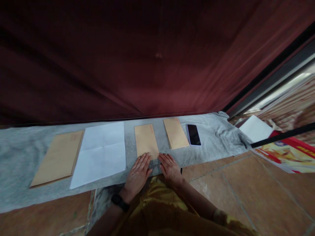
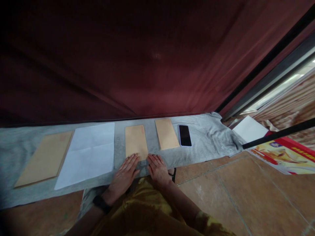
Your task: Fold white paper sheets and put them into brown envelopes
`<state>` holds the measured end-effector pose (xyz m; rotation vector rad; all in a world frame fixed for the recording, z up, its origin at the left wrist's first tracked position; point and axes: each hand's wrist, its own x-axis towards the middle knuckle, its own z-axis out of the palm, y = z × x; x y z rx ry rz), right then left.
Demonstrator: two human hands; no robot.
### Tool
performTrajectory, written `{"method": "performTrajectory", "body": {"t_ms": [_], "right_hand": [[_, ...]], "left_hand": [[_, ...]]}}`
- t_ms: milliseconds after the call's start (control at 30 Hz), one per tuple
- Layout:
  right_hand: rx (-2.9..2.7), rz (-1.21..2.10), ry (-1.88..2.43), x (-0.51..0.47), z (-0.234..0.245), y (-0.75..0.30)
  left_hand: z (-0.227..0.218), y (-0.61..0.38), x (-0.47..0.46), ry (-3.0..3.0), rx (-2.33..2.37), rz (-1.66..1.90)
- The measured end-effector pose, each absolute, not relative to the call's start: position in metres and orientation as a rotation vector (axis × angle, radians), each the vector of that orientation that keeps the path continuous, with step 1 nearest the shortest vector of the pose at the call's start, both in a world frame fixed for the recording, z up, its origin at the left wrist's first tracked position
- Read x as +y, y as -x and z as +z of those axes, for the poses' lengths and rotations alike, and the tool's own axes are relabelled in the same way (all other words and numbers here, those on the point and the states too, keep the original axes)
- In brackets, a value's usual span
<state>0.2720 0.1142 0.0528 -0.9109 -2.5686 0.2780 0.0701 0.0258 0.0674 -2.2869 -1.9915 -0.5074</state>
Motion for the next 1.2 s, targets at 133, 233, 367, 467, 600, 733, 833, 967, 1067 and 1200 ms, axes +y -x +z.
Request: {"method": "performTrajectory", "body": {"t_ms": [133,233,367,467,600,733,833,967,1067,1200], "right_hand": [[-2.559,0.277,0.905,0.114,0.05,-0.272],[-2.548,0.28,0.894,0.114,0.047,-0.271],[-2.534,0.276,0.882,0.113,0.046,-0.27],[-2.521,0.283,0.877,0.113,0.046,-0.27],[-2.506,0.304,0.873,0.111,0.048,-0.271],[-2.495,0.326,0.877,0.11,0.053,-0.271],[-2.491,0.341,0.895,0.109,0.058,-0.271],[-2.482,0.354,0.902,0.109,0.059,-0.271],[-2.485,0.361,0.901,0.108,0.058,-0.27],[-2.487,0.366,0.911,0.108,0.058,-0.27]], "left_hand": [[0.06,-0.082,0.047,2.35,-1.956,-0.478],[0.056,-0.083,0.058,2.359,-1.95,-0.471],[0.054,-0.076,0.068,2.349,-1.961,-0.461],[0.054,-0.069,0.075,2.34,-1.98,-0.449],[0.052,-0.058,0.09,2.336,-2.005,-0.435],[0.053,-0.05,0.108,2.338,-2.026,-0.399],[0.057,-0.044,0.123,2.353,-2.086,-0.31],[0.065,-0.038,0.146,2.356,-2.179,-0.234],[0.073,-0.035,0.165,2.363,-2.239,-0.195],[0.079,-0.034,0.178,2.365,-2.282,-0.159]]}}
